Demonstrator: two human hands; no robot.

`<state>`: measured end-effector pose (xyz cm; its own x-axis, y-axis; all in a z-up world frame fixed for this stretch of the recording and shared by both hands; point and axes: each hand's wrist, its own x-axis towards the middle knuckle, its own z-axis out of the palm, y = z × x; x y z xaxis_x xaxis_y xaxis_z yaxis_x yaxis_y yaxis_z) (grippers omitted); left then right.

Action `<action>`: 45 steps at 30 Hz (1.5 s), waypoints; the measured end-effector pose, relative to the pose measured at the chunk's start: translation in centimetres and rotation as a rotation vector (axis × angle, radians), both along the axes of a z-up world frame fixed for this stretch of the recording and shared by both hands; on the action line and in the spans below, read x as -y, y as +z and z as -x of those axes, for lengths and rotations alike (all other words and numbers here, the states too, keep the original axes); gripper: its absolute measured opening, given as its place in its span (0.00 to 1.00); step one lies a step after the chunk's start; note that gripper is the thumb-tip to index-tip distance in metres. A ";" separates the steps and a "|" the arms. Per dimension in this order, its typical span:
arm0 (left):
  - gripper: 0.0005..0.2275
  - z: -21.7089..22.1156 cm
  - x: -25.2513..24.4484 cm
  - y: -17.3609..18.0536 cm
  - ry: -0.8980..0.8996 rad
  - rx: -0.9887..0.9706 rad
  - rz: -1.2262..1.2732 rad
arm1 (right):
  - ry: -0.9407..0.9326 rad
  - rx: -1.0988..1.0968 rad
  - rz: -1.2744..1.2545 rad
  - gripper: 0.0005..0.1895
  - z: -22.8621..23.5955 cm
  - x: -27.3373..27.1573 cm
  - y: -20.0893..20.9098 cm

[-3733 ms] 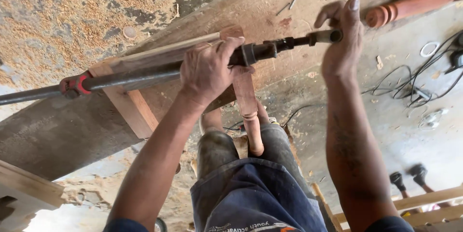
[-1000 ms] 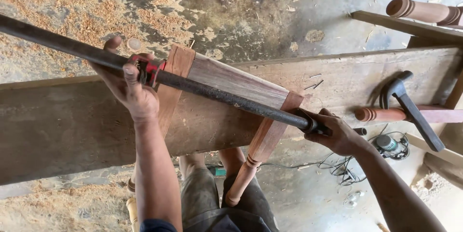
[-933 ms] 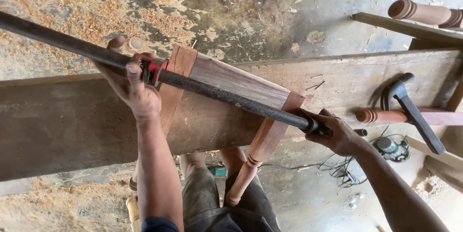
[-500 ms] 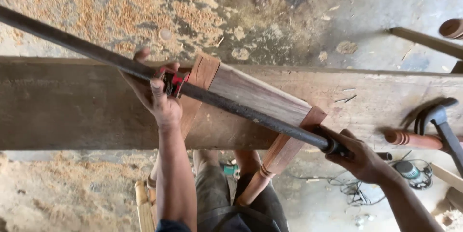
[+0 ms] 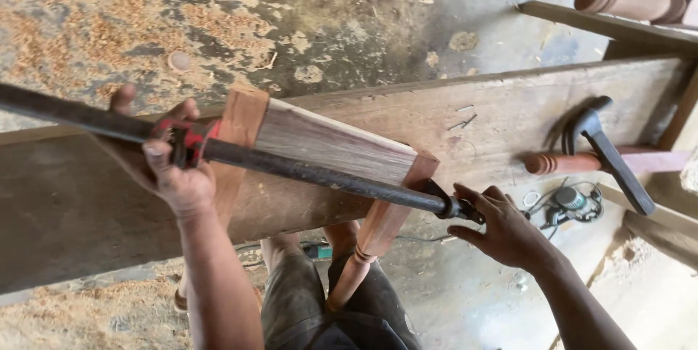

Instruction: The person hammers nails into a wooden stool frame resting on a workbench, driving nails along the side rail with a claw hammer. They then reposition the frame, place a long bar clamp across it, and tighten the clamp to hold the joints together.

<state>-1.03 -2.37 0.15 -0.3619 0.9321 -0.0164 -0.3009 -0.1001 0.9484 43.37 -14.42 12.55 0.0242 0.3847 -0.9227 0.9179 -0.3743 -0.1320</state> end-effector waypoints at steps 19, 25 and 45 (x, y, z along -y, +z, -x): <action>0.34 0.1 0.1 0.2 -0.052 -0.141 0.005 | -1.065 -0.087 -0.107 0.23 -11.2 15.6 -5.8; 0.37 0.4 0.4 0.2 -0.069 -0.201 0.011 | -1.091 -0.385 -0.134 0.29 -7.1 12.7 -4.1; 0.39 -1.4 -0.9 0.3 -0.028 -0.094 0.044 | -1.036 -0.065 -0.454 0.15 -5.0 13.3 -10.8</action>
<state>0.41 -1.43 0.44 -0.3371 0.9411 -0.0248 -0.2126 -0.0504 0.9758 48.33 -27.68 1.79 0.4828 0.5067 -0.7143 0.1797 -0.8556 -0.4855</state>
